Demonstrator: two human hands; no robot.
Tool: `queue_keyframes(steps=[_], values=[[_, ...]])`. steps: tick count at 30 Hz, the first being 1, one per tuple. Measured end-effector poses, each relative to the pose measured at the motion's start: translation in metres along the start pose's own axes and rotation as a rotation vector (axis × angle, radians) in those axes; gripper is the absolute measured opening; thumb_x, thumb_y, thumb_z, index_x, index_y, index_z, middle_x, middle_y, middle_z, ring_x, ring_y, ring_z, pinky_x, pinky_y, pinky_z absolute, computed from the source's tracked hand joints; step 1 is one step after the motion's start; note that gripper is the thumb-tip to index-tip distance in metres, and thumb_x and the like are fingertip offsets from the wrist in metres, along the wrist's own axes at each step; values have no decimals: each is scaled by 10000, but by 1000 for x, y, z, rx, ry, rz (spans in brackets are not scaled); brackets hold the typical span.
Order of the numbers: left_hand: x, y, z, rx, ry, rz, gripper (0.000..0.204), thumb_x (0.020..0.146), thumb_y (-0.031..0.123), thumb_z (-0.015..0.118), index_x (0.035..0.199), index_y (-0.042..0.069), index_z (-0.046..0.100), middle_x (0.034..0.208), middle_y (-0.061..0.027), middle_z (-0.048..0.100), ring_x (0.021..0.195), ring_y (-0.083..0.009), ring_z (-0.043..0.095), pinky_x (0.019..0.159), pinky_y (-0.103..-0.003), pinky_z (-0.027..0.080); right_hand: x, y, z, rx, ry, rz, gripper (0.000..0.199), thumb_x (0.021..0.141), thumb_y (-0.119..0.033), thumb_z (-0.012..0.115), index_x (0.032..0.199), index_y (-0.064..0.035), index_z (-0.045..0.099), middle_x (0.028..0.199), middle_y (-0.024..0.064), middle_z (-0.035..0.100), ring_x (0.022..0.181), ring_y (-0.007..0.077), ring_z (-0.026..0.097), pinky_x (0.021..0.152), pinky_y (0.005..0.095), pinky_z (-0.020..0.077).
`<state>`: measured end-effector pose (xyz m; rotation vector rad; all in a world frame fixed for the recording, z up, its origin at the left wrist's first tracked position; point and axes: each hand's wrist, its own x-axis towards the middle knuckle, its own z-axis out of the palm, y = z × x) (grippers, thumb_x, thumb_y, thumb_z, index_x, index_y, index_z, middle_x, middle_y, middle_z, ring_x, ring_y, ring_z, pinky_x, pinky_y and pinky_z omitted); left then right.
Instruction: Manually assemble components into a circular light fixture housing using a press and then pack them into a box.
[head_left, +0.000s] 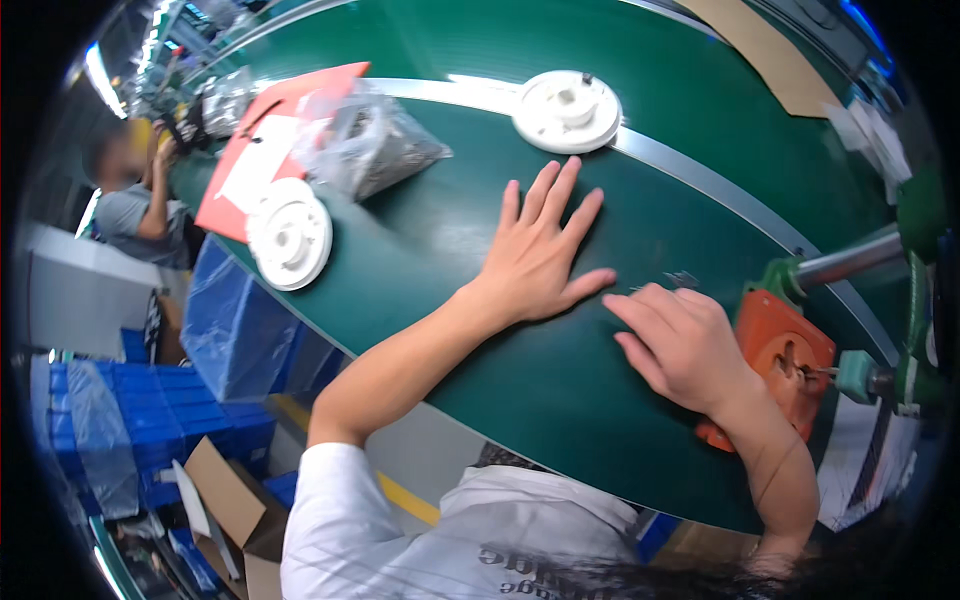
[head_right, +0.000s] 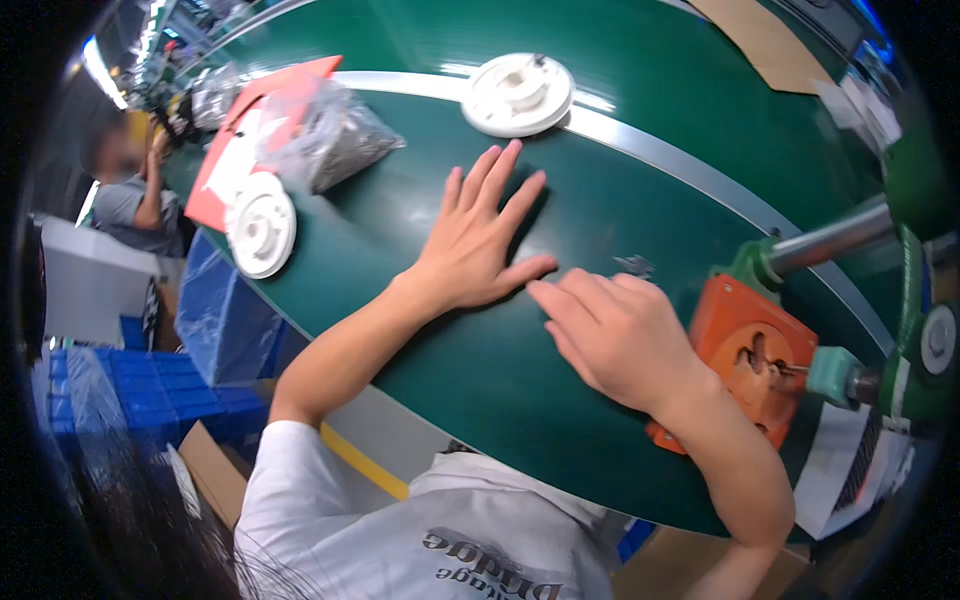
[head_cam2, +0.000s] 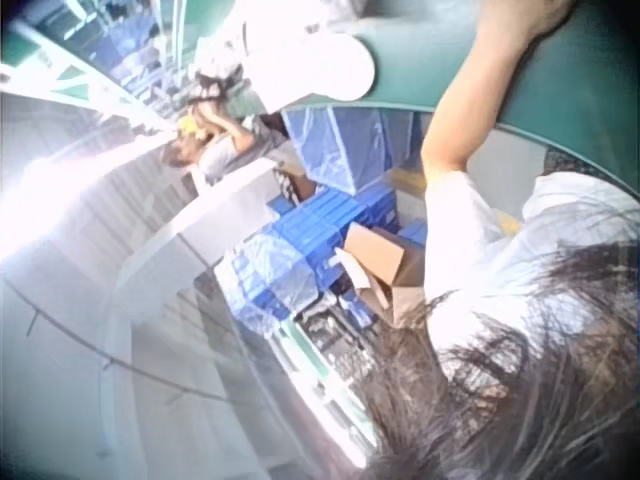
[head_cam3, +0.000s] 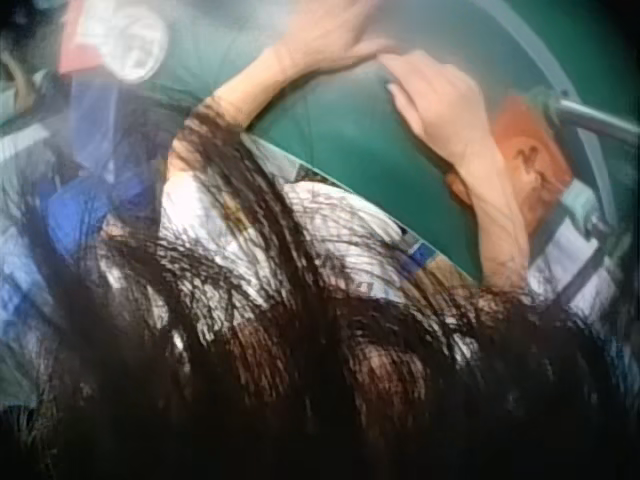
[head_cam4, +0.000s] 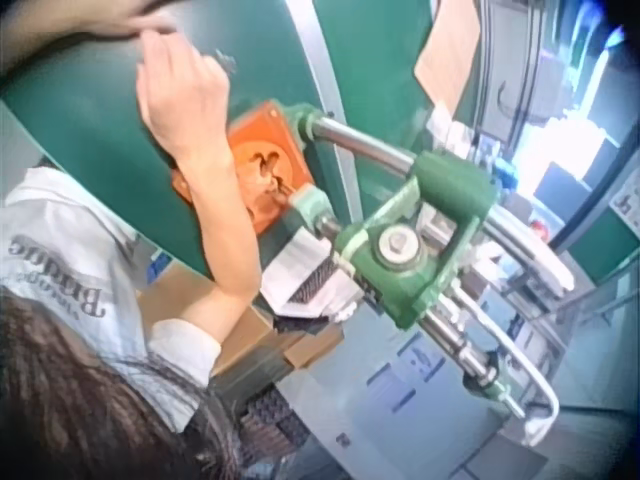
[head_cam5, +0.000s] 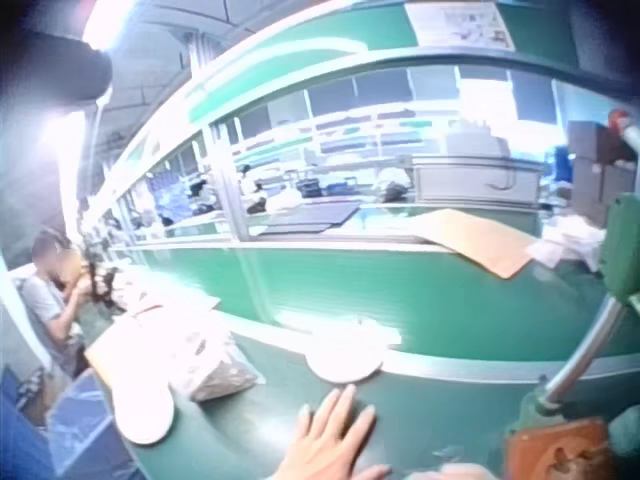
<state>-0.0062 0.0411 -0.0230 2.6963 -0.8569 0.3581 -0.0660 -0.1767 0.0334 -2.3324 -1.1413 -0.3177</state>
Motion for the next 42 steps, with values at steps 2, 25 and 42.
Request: queue_keyframes(steps=[2,25,42], values=[[3,-10,7,38,116,-55,829,829,521,681,1453,49,406,1588,-238,188,1439,-453,212,1108,-651,228,2,-3,1,2,-47,-10,334,766,-56,720,1090,-41,639,931,111,621,772,283,622,678,371,487],[-188,-224,-117,-266,228,-618,743,789,353,781,1374,-2,491,1494,-237,417,1388,-349,402,1150,-421,304,-15,18,12,4,-83,-90,96,821,-102,667,791,-72,581,765,63,554,737,254,618,630,385,478],[-92,-46,-51,-54,359,-213,685,689,371,832,1195,-3,560,1271,-189,515,1266,-410,407,1061,-498,340,-11,17,2,80,23,-12,106,835,-96,669,935,-62,661,832,75,613,759,271,630,669,381,501]])
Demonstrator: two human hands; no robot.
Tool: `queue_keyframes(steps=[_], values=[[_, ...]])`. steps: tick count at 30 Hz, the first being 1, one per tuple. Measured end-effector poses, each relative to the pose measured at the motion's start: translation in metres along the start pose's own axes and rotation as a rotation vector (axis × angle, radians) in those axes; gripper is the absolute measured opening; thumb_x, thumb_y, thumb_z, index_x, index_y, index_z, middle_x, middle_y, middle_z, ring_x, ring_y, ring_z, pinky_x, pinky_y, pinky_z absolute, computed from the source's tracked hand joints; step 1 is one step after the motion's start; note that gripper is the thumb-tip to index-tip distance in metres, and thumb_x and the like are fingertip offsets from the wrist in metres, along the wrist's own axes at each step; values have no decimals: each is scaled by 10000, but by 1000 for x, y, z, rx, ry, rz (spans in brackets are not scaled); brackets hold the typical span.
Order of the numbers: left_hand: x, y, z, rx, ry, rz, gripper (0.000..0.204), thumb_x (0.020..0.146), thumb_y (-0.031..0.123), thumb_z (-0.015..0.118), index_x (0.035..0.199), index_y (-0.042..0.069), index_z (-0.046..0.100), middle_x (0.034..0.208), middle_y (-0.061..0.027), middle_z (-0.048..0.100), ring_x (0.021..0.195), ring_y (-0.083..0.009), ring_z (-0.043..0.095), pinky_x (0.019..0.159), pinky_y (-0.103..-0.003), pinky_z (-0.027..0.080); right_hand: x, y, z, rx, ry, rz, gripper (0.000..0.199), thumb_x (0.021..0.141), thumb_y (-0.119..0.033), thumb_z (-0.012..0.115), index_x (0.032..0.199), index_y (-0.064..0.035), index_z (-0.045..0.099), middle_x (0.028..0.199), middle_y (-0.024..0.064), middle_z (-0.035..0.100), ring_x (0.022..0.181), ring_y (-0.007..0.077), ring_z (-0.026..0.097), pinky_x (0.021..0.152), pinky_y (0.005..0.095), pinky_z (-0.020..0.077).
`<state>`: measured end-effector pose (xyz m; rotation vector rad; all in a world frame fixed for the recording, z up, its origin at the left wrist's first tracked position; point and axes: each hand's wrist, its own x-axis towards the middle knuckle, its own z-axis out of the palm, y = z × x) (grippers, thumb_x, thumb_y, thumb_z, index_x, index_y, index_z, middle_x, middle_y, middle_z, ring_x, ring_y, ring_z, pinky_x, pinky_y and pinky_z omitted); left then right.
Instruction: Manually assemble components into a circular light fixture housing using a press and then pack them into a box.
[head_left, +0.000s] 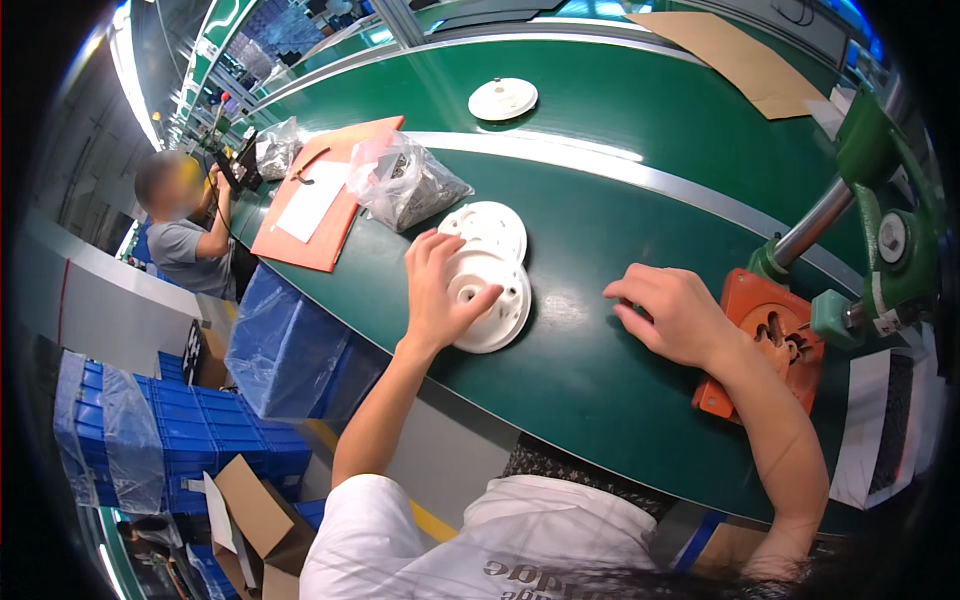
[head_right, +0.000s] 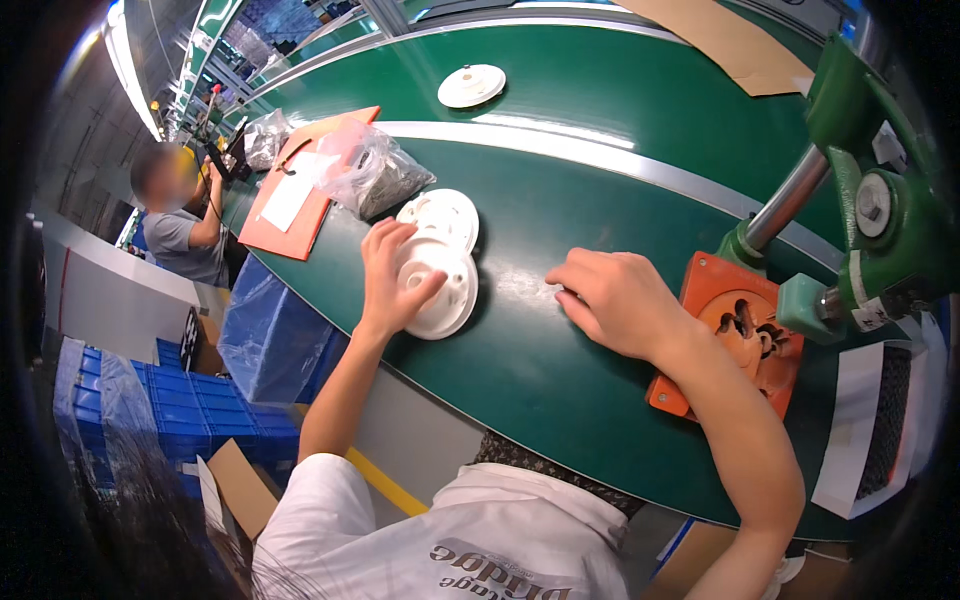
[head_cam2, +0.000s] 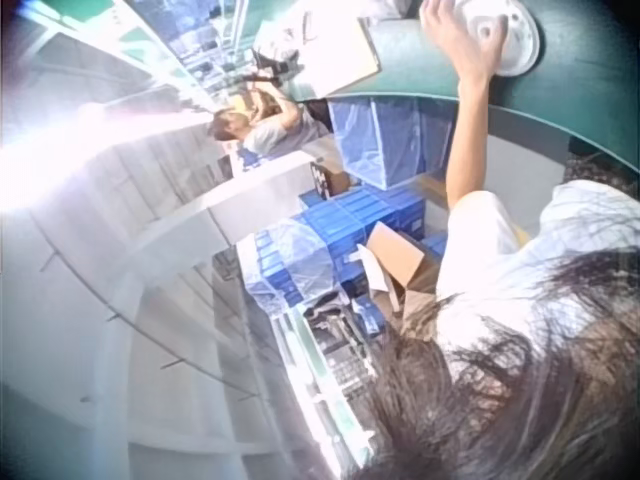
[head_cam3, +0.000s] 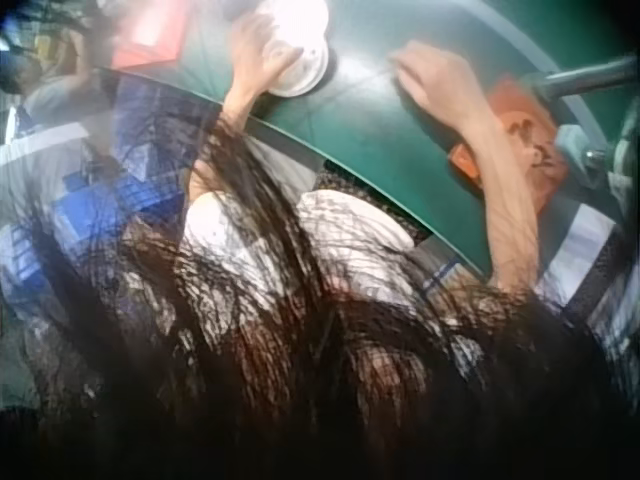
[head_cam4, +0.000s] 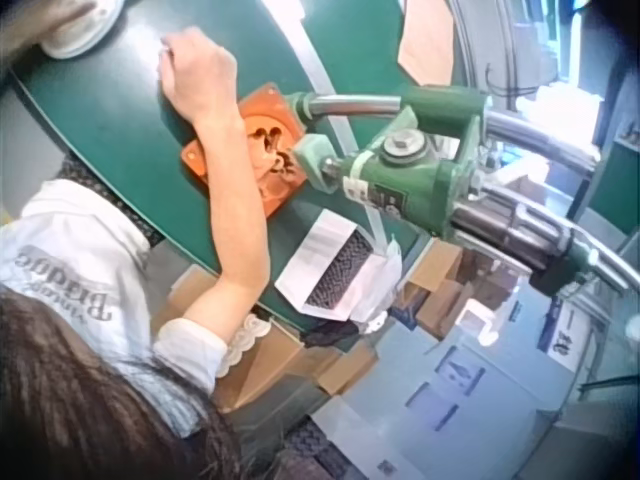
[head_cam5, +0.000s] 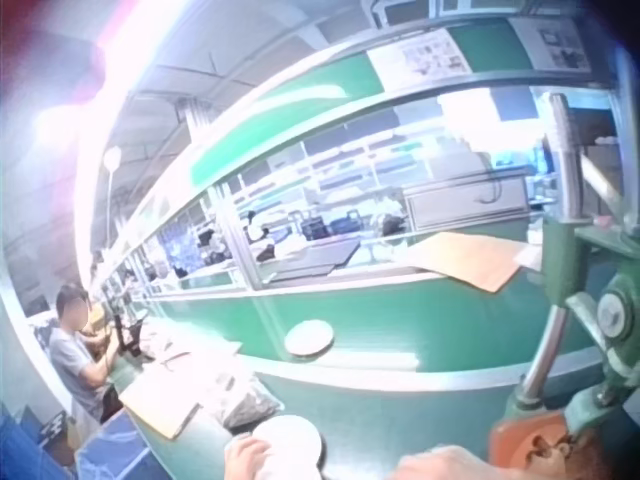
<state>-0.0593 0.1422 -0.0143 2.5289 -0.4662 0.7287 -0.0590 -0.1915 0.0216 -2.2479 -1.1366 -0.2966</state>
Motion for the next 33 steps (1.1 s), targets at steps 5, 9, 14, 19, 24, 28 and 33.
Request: queue_keyframes(steps=[5,9,14,19,24,28,33], values=[[50,8,37,27,182,-66,671,708,414,835,1145,-22,572,1120,-175,579,1092,-362,525,968,-463,403,6,-4,-16,508,22,447,170,880,-70,661,1039,-14,674,880,39,650,739,96,599,662,254,484],[45,13,46,-603,346,-207,692,677,278,892,1161,-22,499,1072,-148,573,948,-275,597,874,-390,478,4,14,-12,663,189,595,161,918,-80,644,1061,-10,673,871,5,651,762,43,574,682,217,477],[36,74,23,-526,-140,55,617,703,300,869,1127,-14,550,1023,-165,609,952,-298,619,868,-373,498,6,16,-18,428,312,478,130,884,-88,645,983,-7,668,804,48,647,637,136,578,604,287,477],[40,116,51,-594,-517,57,543,776,414,795,1128,41,616,950,-140,679,898,-333,661,780,-402,538,-5,25,-22,-31,182,324,108,836,-48,677,940,-41,651,859,73,613,710,223,620,640,322,498],[88,112,65,-542,-593,59,228,835,295,746,897,77,721,788,-90,698,684,-238,669,645,-366,526,-7,27,-20,-128,117,301,116,804,-58,705,894,-48,632,915,79,609,754,281,631,649,378,510],[104,103,81,-464,-756,176,142,820,195,733,865,60,726,778,-91,691,657,-238,658,619,-359,514,-3,28,-23,-36,63,425,128,810,-72,710,908,-52,630,919,80,603,749,279,626,651,377,509],[94,100,86,-325,-778,247,102,771,156,722,829,72,723,753,-74,675,679,-273,659,615,-384,517,5,24,-25,-14,-58,502,99,830,-99,683,915,-69,643,931,77,603,818,299,641,701,415,524]])
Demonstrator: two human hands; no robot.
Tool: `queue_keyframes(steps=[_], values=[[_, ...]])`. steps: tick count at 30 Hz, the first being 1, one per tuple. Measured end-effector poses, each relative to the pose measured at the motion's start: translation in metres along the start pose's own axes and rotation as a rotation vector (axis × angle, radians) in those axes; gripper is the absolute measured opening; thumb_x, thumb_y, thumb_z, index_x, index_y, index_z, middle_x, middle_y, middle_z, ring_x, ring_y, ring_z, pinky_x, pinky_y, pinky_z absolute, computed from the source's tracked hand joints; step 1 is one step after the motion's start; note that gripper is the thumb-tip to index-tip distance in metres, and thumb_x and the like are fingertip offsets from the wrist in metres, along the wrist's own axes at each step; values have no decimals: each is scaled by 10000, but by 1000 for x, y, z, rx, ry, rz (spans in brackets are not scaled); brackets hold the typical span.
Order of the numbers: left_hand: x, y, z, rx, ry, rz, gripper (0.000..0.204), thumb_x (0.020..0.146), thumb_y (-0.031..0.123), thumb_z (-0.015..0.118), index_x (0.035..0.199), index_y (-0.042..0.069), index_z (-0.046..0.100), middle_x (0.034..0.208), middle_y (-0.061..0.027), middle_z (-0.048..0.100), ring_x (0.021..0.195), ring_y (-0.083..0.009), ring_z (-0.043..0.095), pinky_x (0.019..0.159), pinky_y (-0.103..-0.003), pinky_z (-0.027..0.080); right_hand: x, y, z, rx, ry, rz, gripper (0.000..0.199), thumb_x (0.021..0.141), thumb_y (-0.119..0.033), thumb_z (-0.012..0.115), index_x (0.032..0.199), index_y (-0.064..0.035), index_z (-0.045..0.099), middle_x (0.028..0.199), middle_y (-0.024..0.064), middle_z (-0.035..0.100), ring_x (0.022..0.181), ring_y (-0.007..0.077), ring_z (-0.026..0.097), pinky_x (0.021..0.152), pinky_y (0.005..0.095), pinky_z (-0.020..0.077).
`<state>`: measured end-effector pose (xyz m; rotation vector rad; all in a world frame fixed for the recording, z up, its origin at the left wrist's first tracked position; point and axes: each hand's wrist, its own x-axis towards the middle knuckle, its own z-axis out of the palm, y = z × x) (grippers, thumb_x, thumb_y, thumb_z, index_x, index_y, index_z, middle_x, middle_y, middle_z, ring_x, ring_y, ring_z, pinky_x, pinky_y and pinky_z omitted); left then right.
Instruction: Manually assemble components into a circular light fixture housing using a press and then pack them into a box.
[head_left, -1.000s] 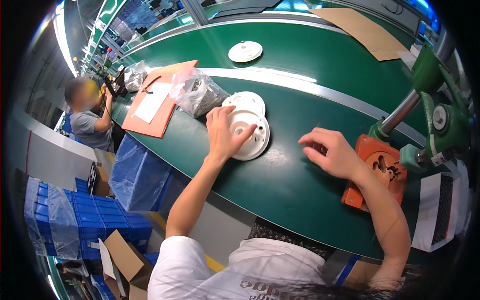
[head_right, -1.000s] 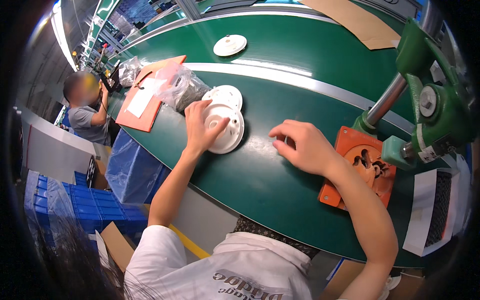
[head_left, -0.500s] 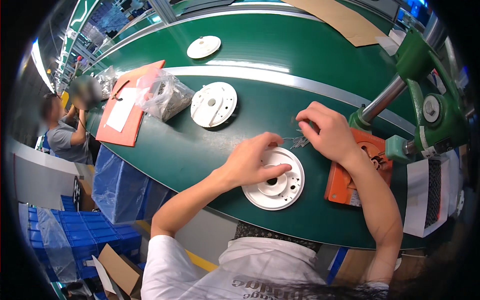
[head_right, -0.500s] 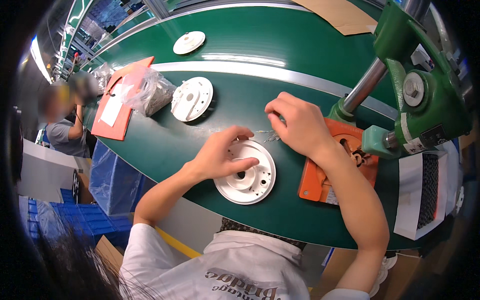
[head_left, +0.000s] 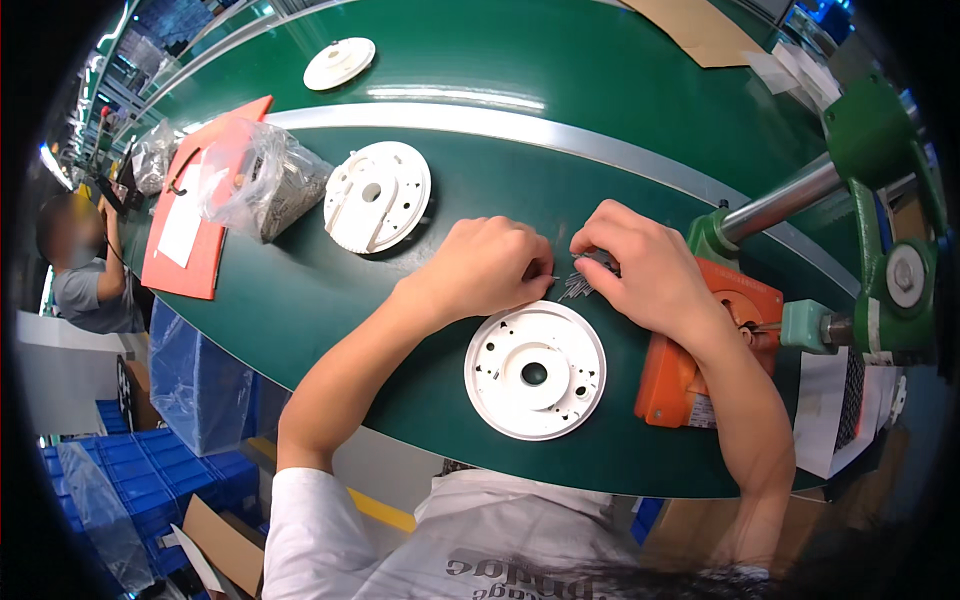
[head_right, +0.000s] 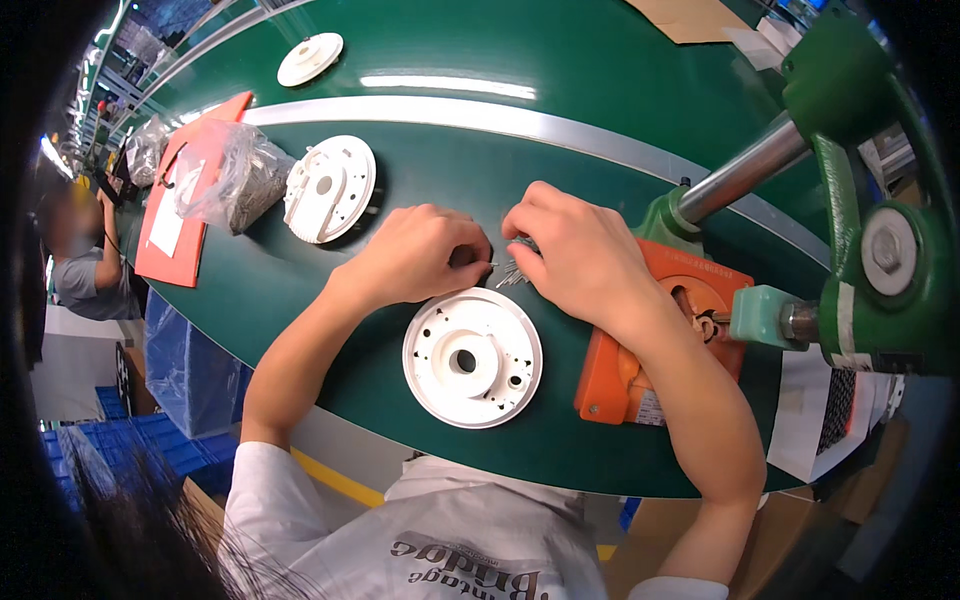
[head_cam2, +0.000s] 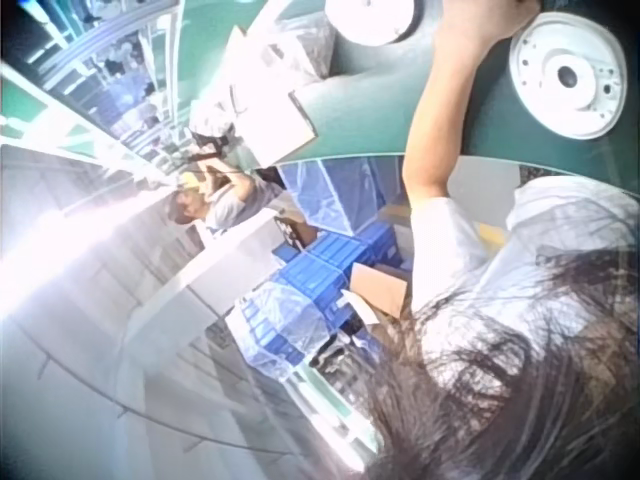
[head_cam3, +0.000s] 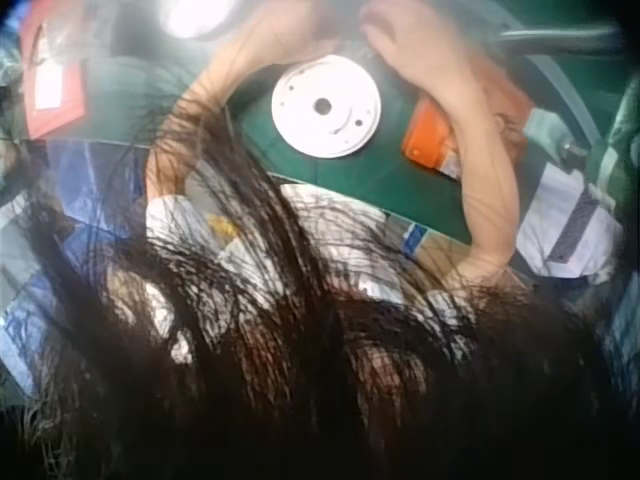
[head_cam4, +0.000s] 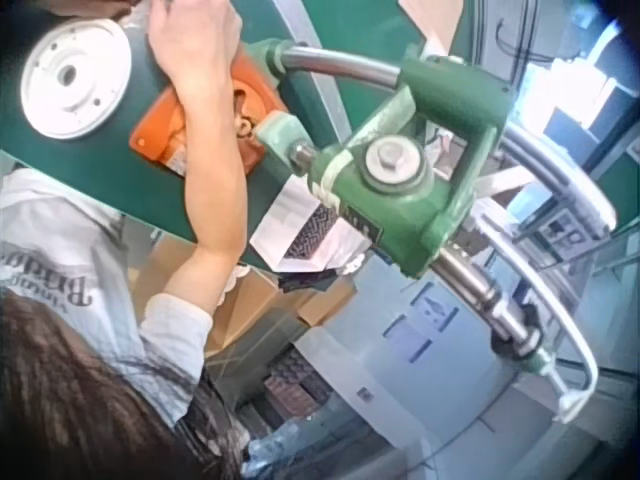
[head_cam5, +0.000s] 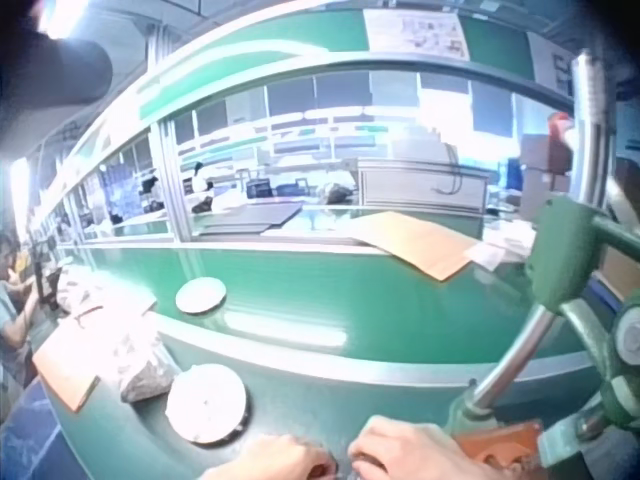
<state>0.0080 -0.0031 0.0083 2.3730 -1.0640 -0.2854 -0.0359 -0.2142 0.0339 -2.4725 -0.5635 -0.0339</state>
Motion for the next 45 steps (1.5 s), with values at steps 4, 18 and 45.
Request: queue_keyframes(steps=[4,18,45], values=[[-1,2,6,106,56,32,106,750,142,702,806,52,693,772,-88,677,688,-295,657,616,-402,520,1,-5,3,-170,-56,-80,110,828,-116,702,898,-66,634,908,76,581,860,278,641,713,415,528],[-10,-14,13,-169,268,157,120,743,25,667,833,24,588,738,-88,599,612,-265,589,558,-340,489,3,-6,7,-140,8,-222,136,808,-119,721,885,-56,628,854,85,592,808,277,638,680,391,526],[-24,-11,6,225,195,78,101,731,153,714,790,85,671,730,-56,640,648,-262,635,559,-365,493,-8,-9,-9,620,-212,34,65,799,-62,683,822,-6,659,639,6,565,539,39,456,499,220,358]])
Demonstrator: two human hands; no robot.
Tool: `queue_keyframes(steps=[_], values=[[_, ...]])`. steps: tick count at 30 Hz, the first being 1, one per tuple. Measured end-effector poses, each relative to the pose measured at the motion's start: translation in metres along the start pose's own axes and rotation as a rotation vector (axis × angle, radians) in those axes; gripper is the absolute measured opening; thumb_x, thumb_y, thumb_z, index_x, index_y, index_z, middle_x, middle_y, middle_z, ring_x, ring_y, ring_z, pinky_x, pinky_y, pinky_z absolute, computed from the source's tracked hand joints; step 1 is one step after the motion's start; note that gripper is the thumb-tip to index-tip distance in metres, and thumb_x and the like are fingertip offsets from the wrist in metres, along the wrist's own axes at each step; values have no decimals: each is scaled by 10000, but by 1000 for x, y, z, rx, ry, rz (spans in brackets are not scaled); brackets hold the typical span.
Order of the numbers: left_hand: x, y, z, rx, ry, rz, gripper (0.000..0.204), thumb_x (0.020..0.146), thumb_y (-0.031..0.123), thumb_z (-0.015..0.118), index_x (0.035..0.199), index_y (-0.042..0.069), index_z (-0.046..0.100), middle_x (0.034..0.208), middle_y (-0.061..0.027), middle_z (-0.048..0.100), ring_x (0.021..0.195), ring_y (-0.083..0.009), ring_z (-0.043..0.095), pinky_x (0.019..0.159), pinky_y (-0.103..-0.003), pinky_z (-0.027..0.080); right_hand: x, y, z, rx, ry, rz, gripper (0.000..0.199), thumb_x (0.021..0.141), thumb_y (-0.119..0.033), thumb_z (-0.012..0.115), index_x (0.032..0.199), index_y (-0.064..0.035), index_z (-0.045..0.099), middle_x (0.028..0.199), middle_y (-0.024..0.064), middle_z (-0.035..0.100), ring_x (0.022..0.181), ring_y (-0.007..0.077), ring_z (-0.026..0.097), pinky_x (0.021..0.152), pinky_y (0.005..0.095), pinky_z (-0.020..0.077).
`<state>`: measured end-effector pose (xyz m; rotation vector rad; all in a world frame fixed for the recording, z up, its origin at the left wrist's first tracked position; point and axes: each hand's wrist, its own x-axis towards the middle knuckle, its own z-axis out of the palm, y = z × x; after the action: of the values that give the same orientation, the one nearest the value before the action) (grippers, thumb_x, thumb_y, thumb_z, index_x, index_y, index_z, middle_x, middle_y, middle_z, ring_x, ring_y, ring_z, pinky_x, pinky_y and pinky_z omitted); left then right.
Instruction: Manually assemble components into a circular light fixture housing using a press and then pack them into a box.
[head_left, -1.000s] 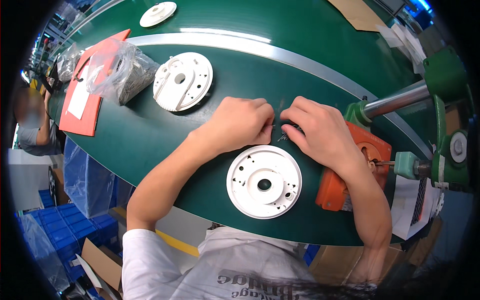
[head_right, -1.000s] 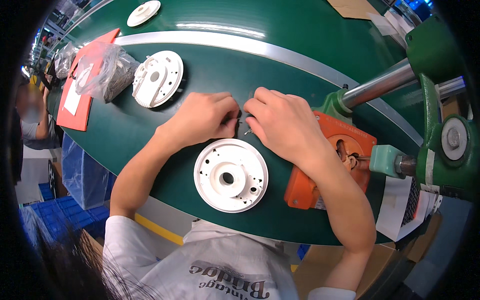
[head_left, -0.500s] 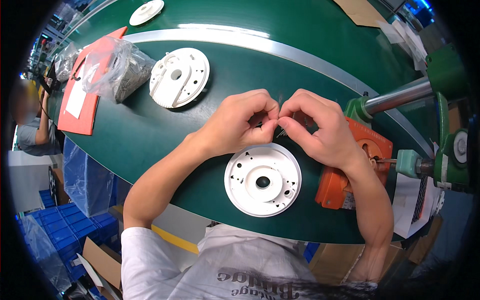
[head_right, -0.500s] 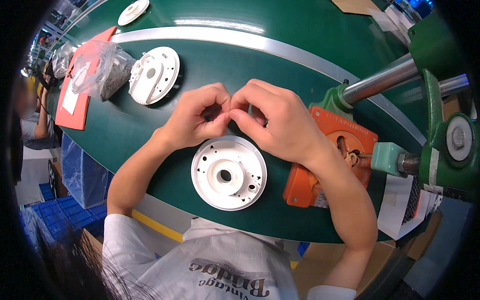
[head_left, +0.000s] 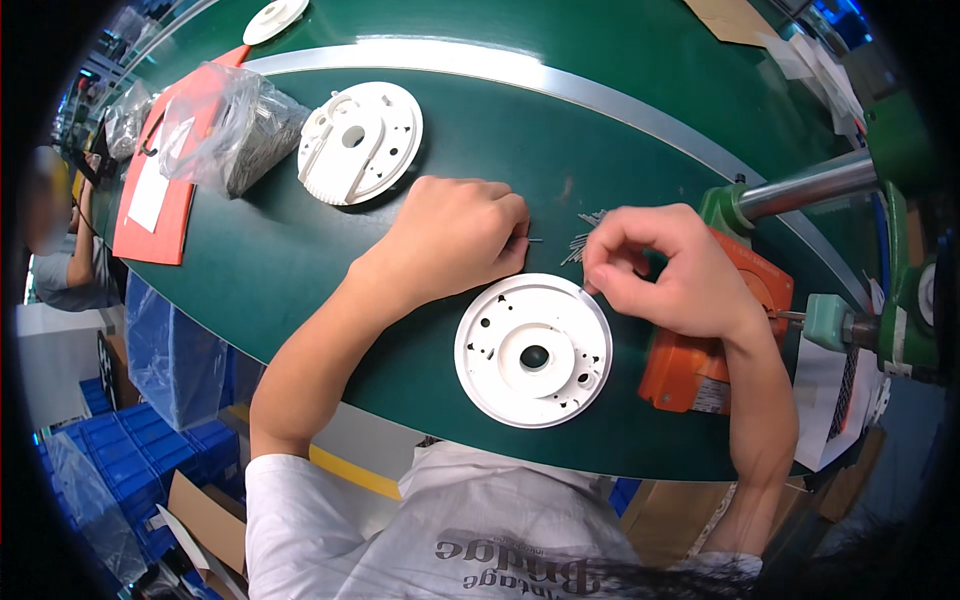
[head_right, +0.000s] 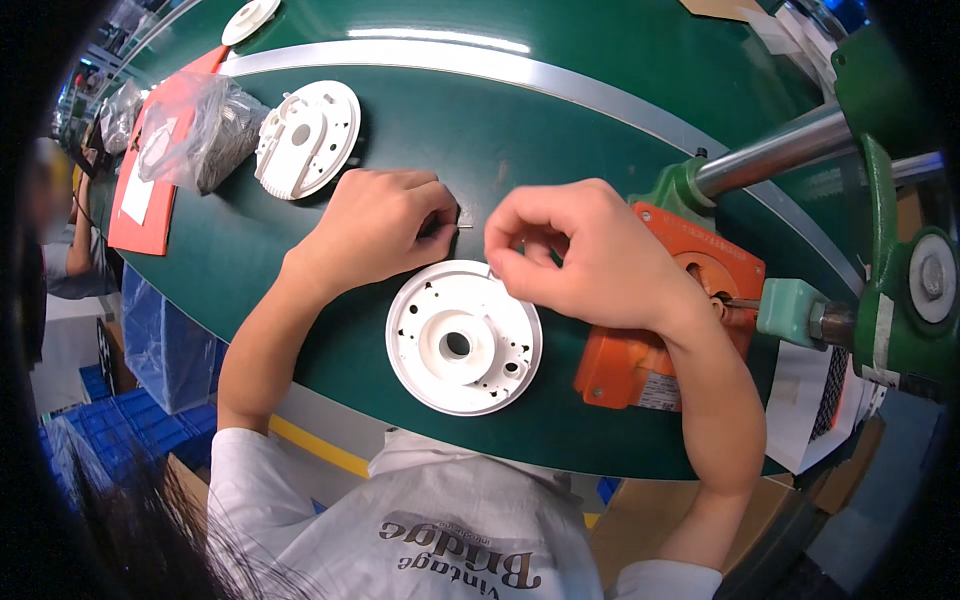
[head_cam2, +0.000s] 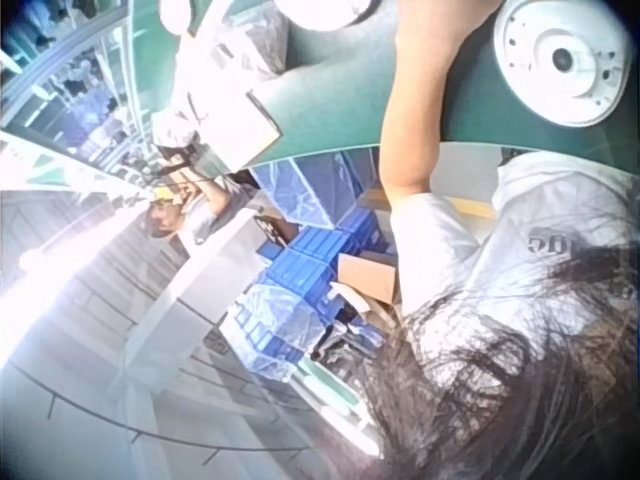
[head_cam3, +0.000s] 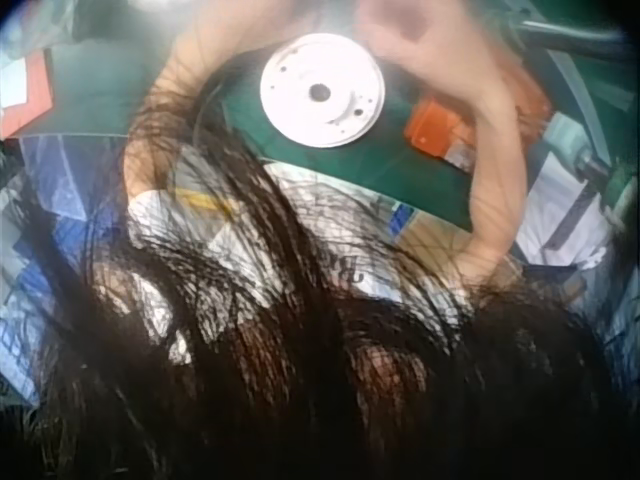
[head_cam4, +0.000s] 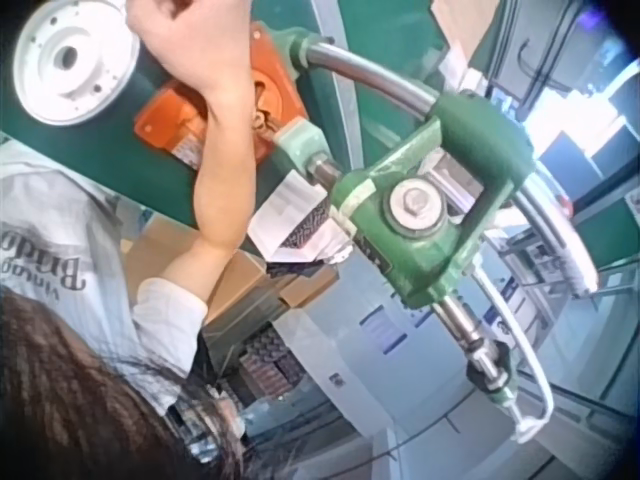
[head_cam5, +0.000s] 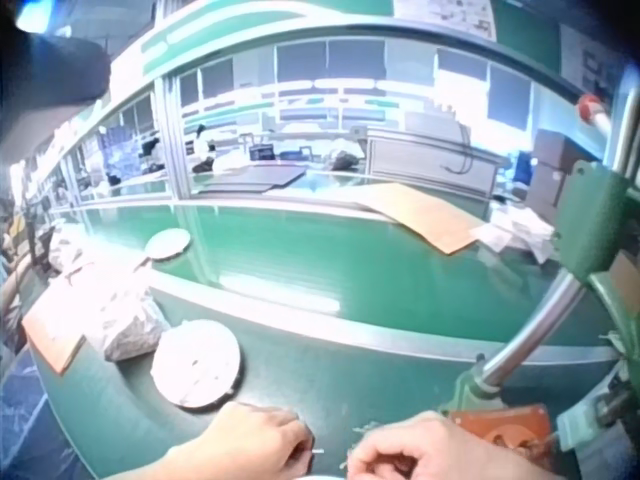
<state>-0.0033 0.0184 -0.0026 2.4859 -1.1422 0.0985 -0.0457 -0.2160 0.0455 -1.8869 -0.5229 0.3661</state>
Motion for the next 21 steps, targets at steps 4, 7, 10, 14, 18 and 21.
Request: queue_keyframes(steps=[4,7,10,14,18,21], values=[[-4,3,-5,89,-22,-20,97,730,144,700,779,70,660,728,-66,644,653,-264,642,553,-367,501,-9,-14,-9,-100,-232,121,17,756,-17,686,772,-17,681,695,28,618,562,84,522,504,238,375],[-6,3,-5,205,-60,-41,105,740,145,684,753,53,635,716,-83,639,652,-275,643,547,-377,503,-13,-10,-1,-148,-279,-30,25,767,-27,695,790,-20,686,675,23,594,560,116,538,507,253,393],[-7,1,-2,196,-17,-19,108,743,138,659,736,41,613,708,-97,633,650,-290,642,542,-387,501,-13,-3,3,-282,-315,-72,40,776,-51,721,803,-31,699,672,37,580,571,174,571,521,296,430],[-6,1,-1,55,33,-65,115,716,143,616,703,31,589,657,-124,607,625,-318,636,538,-416,502,-12,-2,5,-364,-312,-139,57,768,-69,742,804,-42,706,678,56,581,588,216,589,533,326,447],[-5,7,0,-198,119,-62,111,701,110,595,771,40,545,678,-105,578,588,-325,583,514,-411,447,-12,-6,6,-390,-302,-44,47,775,-127,707,786,-82,710,718,47,602,635,266,602,579,369,469],[-7,15,8,-232,164,-29,133,689,104,604,779,45,527,684,-98,575,570,-319,564,504,-405,429,-12,-4,7,-391,-296,-45,43,776,-126,701,777,-83,705,713,50,597,632,274,597,577,373,467]])
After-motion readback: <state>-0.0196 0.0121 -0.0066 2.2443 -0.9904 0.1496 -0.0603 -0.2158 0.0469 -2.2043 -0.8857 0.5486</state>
